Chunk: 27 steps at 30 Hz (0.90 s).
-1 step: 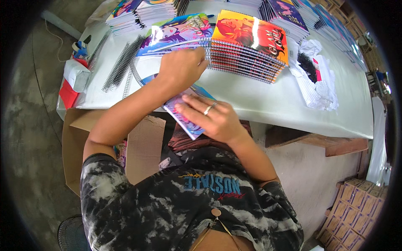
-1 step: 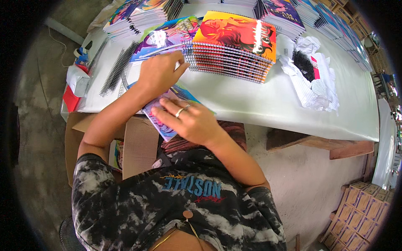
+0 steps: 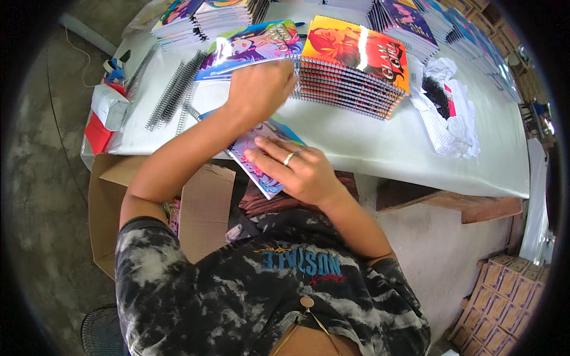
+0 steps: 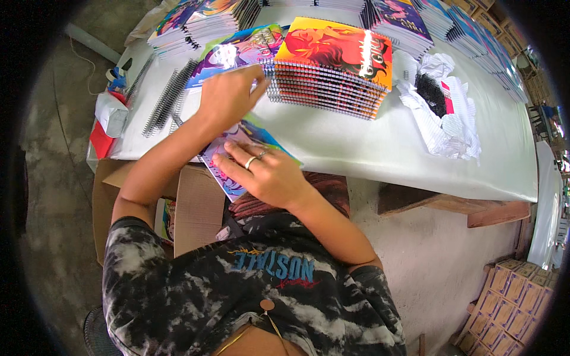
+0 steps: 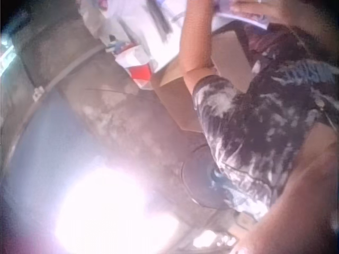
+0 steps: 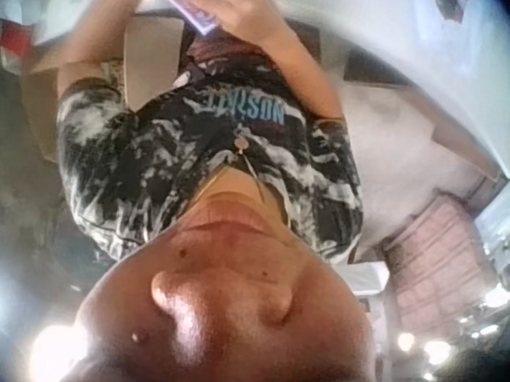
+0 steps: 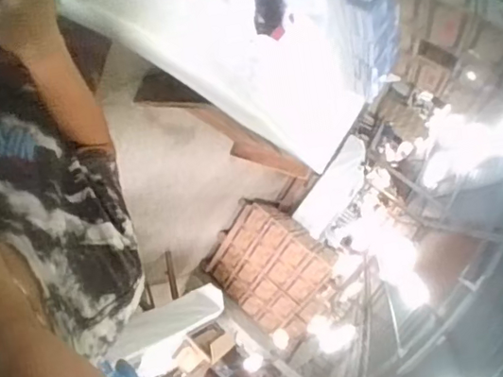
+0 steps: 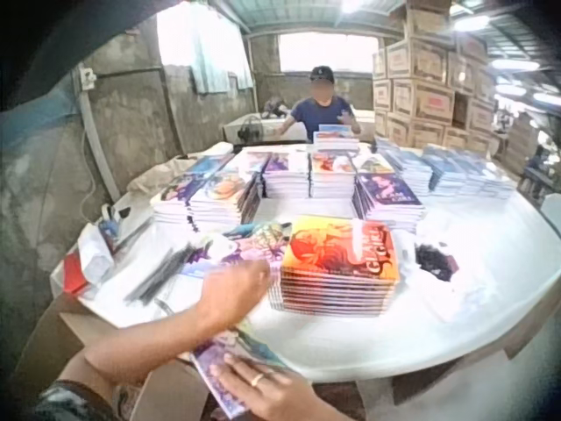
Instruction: The person inserts spiral wire bindings into spiral-bound notebooks, aligns the covers, and stacks the finished units on the table. They handle multiple notebooks one at a time, occasionally placing completed stacks into a cardboard box.
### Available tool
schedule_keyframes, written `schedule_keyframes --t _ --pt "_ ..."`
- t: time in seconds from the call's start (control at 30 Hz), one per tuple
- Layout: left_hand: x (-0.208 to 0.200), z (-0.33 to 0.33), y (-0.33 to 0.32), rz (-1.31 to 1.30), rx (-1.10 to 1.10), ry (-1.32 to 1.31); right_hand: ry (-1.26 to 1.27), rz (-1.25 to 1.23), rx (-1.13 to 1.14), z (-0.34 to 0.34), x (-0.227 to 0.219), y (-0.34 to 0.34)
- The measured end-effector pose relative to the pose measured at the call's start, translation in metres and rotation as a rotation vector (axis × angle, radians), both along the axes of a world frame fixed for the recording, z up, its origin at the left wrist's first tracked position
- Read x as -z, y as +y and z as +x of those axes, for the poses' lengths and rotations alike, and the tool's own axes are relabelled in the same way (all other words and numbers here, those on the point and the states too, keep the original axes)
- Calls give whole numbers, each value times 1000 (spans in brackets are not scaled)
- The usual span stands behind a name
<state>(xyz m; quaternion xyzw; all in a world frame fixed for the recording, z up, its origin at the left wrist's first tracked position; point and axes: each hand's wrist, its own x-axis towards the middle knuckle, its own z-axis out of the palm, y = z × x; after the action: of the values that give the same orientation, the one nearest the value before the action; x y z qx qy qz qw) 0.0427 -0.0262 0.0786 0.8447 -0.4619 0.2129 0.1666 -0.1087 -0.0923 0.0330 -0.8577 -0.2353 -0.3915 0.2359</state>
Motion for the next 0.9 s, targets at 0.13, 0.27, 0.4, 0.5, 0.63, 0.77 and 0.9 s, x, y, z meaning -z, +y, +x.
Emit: schedule_keyframes --t 0.13,0.27,0.4,0.5,0.63,0.77,0.9 --pt "-52 -3 -4 -155 96 262 244 805 -26 -4 16 -21" --pt "-17 -16 3 -117 242 286 435 1004 -115 -6 16 -45" --pt "0 -11 -2 -201 293 61 449 993 -57 0 20 -48" --pt "-7 0 -2 -571 454 -370 318 812 -15 1 25 -47" --pt "-6 15 10 -777 340 -520 175 558 -104 0 16 -41" --pt "89 -46 58 -89 642 -295 138 512 -105 -1 14 -39" --pt "69 -5 53 -695 364 -326 161 481 -135 -5 14 -24"
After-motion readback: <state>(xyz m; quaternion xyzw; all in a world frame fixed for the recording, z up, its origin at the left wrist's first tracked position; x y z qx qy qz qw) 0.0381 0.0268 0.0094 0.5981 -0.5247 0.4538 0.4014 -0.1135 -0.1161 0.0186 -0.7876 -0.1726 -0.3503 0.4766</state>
